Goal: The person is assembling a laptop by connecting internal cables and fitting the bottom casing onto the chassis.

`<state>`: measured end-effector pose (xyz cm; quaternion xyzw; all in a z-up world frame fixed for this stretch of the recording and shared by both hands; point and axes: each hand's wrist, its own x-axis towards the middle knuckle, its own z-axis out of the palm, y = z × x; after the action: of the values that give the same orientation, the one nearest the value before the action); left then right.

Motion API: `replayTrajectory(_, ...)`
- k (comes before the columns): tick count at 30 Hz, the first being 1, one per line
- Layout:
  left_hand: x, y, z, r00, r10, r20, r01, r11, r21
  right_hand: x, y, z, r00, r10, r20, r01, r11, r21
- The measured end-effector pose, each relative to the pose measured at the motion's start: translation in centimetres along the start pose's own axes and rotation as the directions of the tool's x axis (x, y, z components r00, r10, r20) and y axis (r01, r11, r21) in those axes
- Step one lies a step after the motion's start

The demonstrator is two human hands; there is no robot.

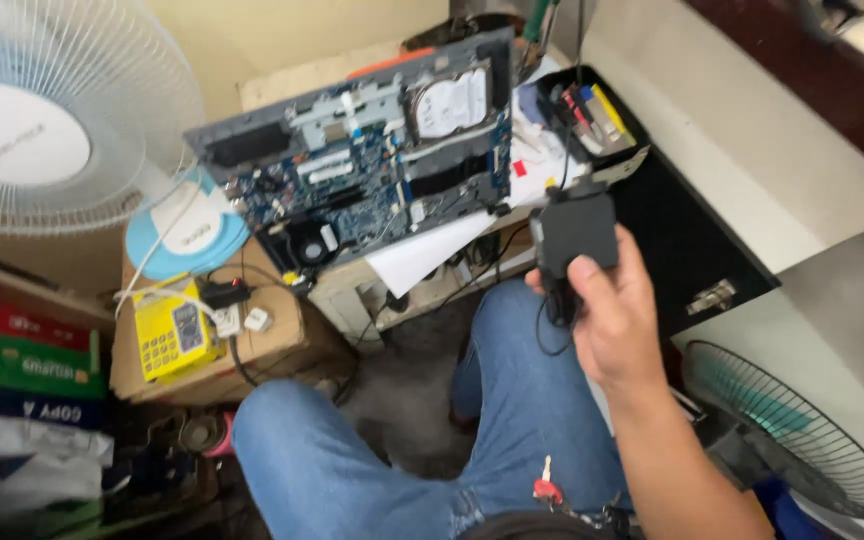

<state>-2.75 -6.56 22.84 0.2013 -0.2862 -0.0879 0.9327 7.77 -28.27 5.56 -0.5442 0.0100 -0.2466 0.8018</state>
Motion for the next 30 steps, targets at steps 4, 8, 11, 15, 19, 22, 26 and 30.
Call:
replayTrajectory(4,2.4,-3.1,-2.7,0.999,-0.040,0.036,0.042,0.998,-0.038,0.1,-0.2,-0.2,0.998,-0.053,-0.017,0.053,0.999,-0.006)
replayTrajectory(8,1.8,-7.9,-8.2,0.985,-0.170,0.007,0.169,0.979,0.114,0.7,-2.4,-2.0,0.994,-0.108,-0.001,0.103,0.955,-0.277)
replayTrajectory(11,2.7,-11.7,-11.3,0.922,-0.361,-0.139,0.386,0.882,0.271,0.9,-5.5,-3.6,0.988,-0.140,0.063,0.152,0.836,-0.527)
replayTrajectory(15,2.9,-15.5,-12.0,0.866,-0.481,-0.139,0.501,0.837,0.222,0.7,-8.1,-6.4,0.990,-0.126,0.056,0.138,0.879,-0.457)
replayTrajectory(19,3.0,-17.0,-10.8,0.795,-0.602,-0.069,0.578,0.719,0.386,-2.3,-15.3,-9.6,0.951,-0.304,0.059,0.240,0.601,-0.762)
replayTrajectory(22,3.4,-18.5,-9.5,0.801,-0.594,0.080,0.500,0.736,0.456,-5.6,-22.2,-10.2,0.903,-0.426,0.054,0.265,0.453,-0.851)
replayTrajectory(26,3.3,-19.6,-7.7,0.770,-0.621,0.149,0.540,0.758,0.365,-8.8,-27.9,-13.2,0.693,-0.720,0.038,0.196,0.138,-0.971)
replayTrajectory(30,2.5,-20.2,-8.0,0.616,-0.787,-0.018,0.724,0.558,0.406,-8.5,-32.4,-15.7,0.612,-0.759,0.222,0.198,-0.125,-0.972)
